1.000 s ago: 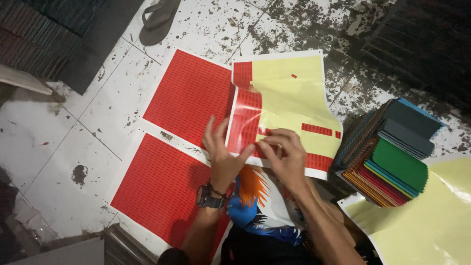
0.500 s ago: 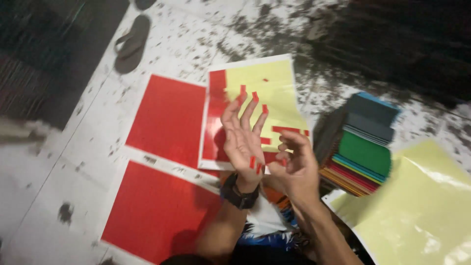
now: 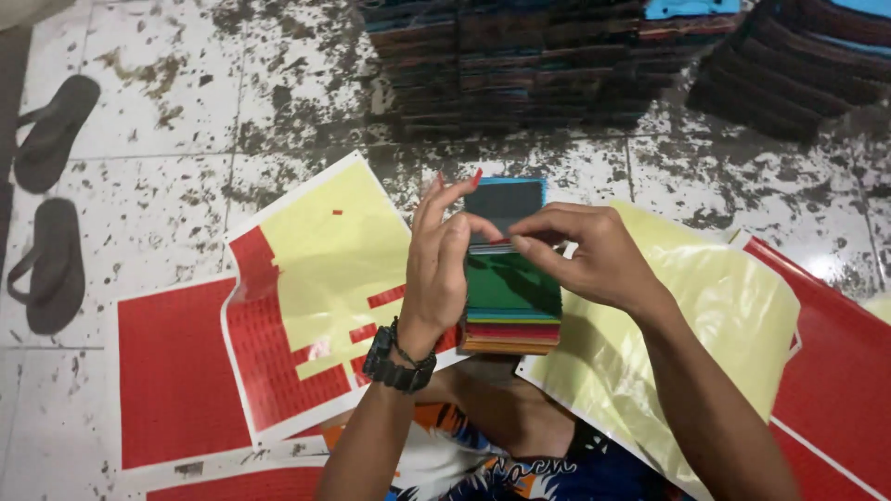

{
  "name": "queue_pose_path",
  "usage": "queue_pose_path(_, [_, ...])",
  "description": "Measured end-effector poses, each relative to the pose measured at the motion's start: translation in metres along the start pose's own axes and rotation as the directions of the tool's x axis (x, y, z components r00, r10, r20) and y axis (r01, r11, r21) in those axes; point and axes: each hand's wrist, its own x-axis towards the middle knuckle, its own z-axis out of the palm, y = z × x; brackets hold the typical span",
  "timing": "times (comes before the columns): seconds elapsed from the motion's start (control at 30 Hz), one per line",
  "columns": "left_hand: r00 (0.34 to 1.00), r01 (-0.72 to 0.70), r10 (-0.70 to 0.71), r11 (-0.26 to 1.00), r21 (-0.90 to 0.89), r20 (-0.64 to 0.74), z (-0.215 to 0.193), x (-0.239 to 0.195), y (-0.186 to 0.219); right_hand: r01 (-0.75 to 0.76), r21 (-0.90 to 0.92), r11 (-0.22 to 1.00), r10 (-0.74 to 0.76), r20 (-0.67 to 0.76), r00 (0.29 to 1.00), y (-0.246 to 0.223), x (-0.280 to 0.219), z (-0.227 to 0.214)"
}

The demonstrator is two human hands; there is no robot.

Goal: The person sits on a tiled floor and peels small red adhesive squares from a yellow backing sheet. They place these squares onto the edges of a stack of colorful, textured mats, pressing them down to secure the layers. The person handles the stack of mats and the adhesive sheets by hand.

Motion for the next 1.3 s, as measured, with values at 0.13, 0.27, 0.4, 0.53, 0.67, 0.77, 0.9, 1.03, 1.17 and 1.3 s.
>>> queue_pose_path(0.13, [0.998,0.052,-0.052,0.999,0.009,0.034,0.006,0.009,-0.004,-0.026,0.031,0.999,0.024,0.042,0.999,0.003,0.007,-0.006])
queue_pose_path(0.27, [0.996,0.083,-0.084,0.996,0.017,0.04,0.009,0.014,-0.015,-0.021,0.014,1.0,0.019,0.089,0.996,0.007,0.013,-0.007])
queue_pose_path(0.4, [0.994,0.096,-0.098,0.995,0.037,0.04,0.009,0.016,-0.024,-0.069,0.01,0.998,0.067,0.116,0.991,0.01,0.018,-0.003])
queue_pose_path(0.53, [0.993,0.108,-0.109,0.993,0.039,0.046,0.006,0.017,-0.029,-0.099,-0.028,0.995,0.102,0.131,0.986,0.024,0.018,0.003])
queue_pose_path(0.67, [0.993,0.109,-0.111,0.993,0.042,0.036,0.006,0.016,-0.045,-0.126,-0.064,0.99,0.135,0.162,0.977,0.03,0.019,0.008])
queue_pose_path(0.77, [0.994,0.111,-0.112,0.993,0.041,0.019,0.002,0.017,-0.058,-0.118,-0.083,0.99,0.131,0.163,0.978,0.05,0.023,0.008])
queue_pose_path(0.9, [0.991,0.13,-0.13,0.991,0.016,0.026,-0.004,0.018,-0.064,-0.156,-0.073,0.985,0.166,0.159,0.973,0.049,0.035,0.006])
queue_pose_path(1.03, [0.991,0.134,-0.135,0.99,0.035,0.025,-0.003,0.016,-0.068,-0.139,-0.091,0.986,0.156,0.215,0.964,0.031,0.044,0.011])
queue_pose_path(1.17, [0.988,0.153,-0.153,0.988,0.021,0.022,-0.001,0.017,-0.066,-0.148,-0.118,0.982,0.174,0.248,0.953,0.035,0.046,0.012])
queue_pose_path(1.3, [0.986,0.161,-0.161,0.987,0.024,0.034,0.002,0.021,-0.072,-0.134,-0.151,0.979,0.17,0.253,0.953,0.042,0.047,0.013])
